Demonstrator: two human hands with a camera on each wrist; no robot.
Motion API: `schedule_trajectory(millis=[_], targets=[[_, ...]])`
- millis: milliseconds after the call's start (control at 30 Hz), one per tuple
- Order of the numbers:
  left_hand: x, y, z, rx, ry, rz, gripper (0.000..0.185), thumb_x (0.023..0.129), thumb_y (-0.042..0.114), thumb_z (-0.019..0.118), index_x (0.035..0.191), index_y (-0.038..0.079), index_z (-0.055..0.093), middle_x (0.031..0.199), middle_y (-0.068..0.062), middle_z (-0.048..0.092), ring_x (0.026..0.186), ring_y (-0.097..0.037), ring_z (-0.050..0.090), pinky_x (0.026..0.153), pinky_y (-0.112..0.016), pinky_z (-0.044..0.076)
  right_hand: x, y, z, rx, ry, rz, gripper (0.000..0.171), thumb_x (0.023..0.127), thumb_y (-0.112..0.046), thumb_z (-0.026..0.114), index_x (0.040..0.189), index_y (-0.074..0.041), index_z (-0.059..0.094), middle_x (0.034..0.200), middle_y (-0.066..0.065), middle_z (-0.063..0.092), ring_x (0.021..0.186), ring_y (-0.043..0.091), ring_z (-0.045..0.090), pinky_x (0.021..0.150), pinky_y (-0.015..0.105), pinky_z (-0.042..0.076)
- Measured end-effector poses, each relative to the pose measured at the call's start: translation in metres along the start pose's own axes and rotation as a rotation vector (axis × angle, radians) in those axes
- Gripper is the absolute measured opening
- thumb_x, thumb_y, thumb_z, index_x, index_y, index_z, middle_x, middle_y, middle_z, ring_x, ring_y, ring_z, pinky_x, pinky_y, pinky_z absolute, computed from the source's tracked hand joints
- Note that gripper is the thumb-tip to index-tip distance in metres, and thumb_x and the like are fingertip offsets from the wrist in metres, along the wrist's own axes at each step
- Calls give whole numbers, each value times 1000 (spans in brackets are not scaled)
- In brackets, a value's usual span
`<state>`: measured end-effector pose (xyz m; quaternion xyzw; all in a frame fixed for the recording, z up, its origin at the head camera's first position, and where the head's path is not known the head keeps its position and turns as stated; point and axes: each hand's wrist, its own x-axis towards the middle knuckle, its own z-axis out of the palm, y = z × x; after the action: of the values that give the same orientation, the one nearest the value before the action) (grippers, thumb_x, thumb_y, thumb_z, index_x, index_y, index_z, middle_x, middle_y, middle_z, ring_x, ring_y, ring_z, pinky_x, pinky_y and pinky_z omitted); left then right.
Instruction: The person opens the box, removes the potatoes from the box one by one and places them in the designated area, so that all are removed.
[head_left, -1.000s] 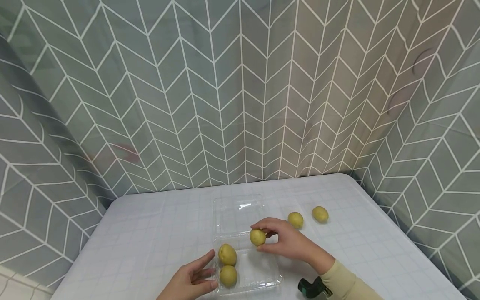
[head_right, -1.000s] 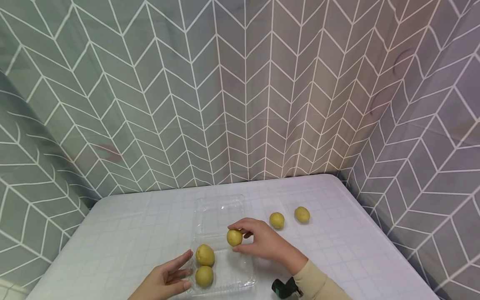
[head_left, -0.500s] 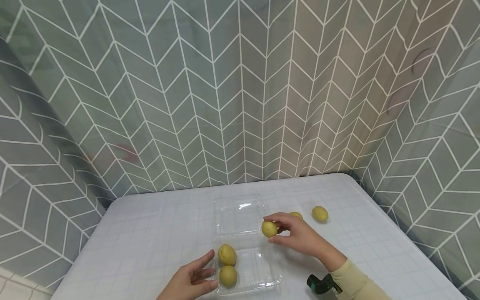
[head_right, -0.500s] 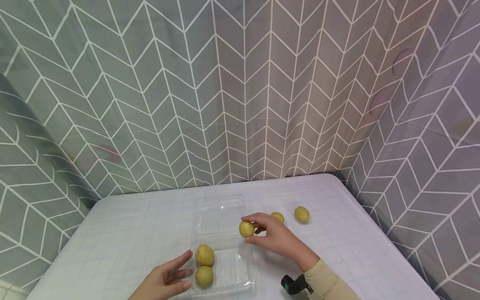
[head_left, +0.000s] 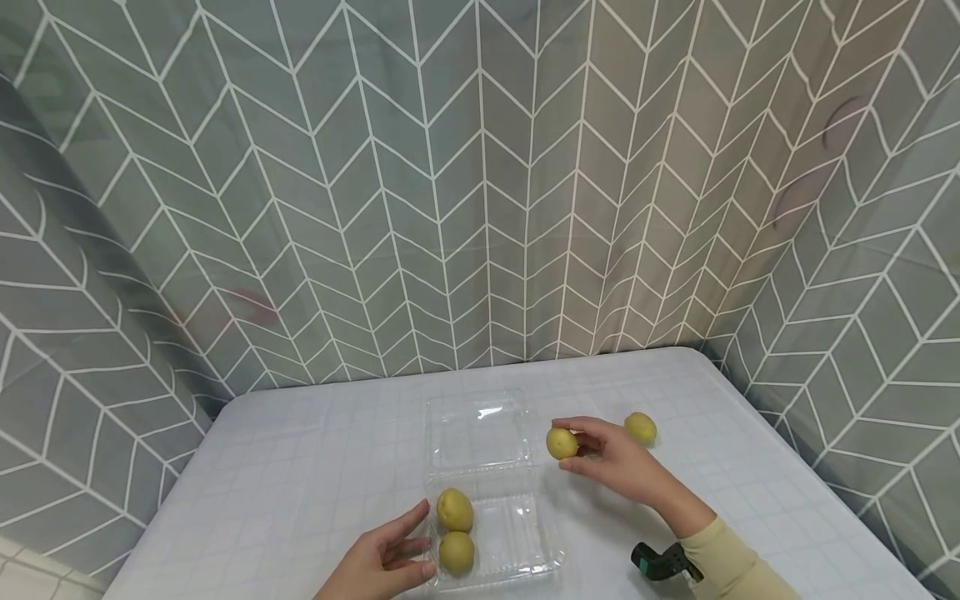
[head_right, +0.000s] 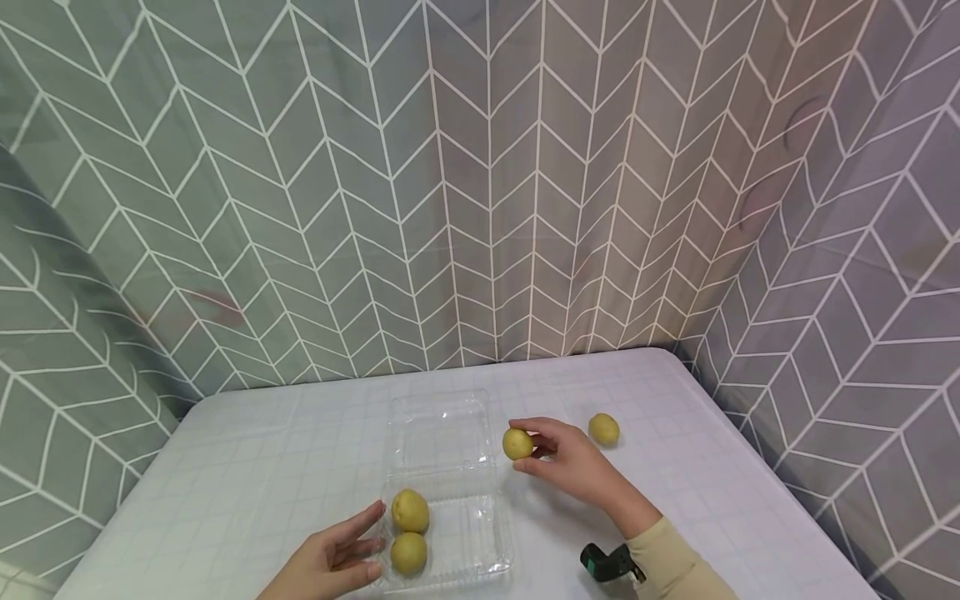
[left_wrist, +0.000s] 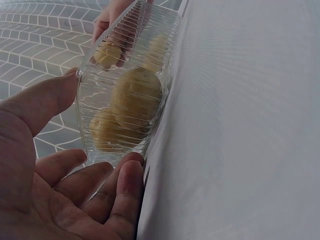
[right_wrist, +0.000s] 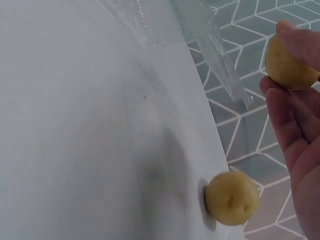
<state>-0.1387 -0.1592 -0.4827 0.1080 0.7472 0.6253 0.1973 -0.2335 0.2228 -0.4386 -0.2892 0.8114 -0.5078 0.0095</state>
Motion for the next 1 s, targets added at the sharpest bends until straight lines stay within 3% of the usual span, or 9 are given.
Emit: schedule_trajectory(millis=[200,400,700,1000], targets=[[0,-1,0,-9,-8,12,79,91,26,75,151,-4,33,155,-27,29,125,-39,53,89,-34,56,-5,5,-11,78,22,64,57,89,-16,76,139,-1,53,131,19,59,115,29,61,87,28,56],[-1,0,-1,-9,-16,19,78,92,26,73,151,-4,33,155,-27,28,126,-39,52,90,-34,56,-11,8,-22,24,83,80,58,88,-18,76,138,0,53,131,20,59,113,30,63,84,27,57],[-1,1,-1,-4,-15,19,78,91,26,74,151,-4,33,155,-27,28,126,-40,52,90,-34,56,-20,14,-37,-94,195,104,53,88,-20,78,136,-9,58,128,7,63,101,22,64,81,28,57],[-1,3,-1,1,-13,2,80,91,28,74,151,-5,33,155,-28,28,125,-40,53,90,-35,56,-30,19,-54,-133,238,127,56,90,-22,75,140,-7,54,131,9,61,106,23,62,83,26,56]])
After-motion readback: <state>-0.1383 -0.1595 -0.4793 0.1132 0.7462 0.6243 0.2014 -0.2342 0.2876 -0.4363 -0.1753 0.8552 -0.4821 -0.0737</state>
